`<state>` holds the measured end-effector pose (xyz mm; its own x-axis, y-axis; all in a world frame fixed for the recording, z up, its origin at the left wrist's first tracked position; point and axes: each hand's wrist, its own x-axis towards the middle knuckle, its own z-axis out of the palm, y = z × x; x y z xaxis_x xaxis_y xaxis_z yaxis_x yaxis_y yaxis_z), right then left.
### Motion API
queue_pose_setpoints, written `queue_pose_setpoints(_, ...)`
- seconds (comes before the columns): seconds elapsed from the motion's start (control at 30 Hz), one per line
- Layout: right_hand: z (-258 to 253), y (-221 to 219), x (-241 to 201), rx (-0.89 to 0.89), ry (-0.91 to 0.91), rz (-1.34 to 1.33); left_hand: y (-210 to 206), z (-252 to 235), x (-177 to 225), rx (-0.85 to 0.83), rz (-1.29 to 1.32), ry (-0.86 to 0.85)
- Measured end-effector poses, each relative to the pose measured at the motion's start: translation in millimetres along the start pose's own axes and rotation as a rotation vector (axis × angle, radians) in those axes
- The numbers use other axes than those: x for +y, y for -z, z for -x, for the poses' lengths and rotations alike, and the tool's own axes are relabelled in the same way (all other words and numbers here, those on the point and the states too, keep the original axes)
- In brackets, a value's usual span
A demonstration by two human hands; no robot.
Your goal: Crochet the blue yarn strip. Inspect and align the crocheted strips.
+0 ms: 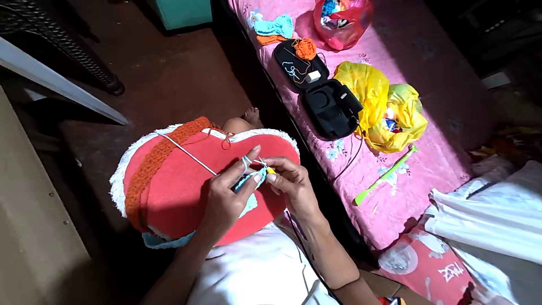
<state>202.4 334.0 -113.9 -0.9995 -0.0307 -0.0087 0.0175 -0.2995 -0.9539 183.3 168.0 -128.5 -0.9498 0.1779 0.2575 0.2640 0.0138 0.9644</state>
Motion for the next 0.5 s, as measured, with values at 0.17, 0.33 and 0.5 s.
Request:
queue_pose_setpoints(0.17,-1.6,7.1,4.5,0.007,-0.016,-0.143,14.4,-7.7,8.9,-0.034,0.305,0.235)
queue_pose_setpoints(0.33,-1.3,8.5,6.1,0.0,-0.008,-0.242,44.2,-15.9,2.0,-0.182,0.278,0.279)
queue_pose_setpoints(0.5,-0.1,10.5,4.6,0.043,-0.004,-0.327,79.0,-18.3,4.9,-0.375,0.138,0.217)
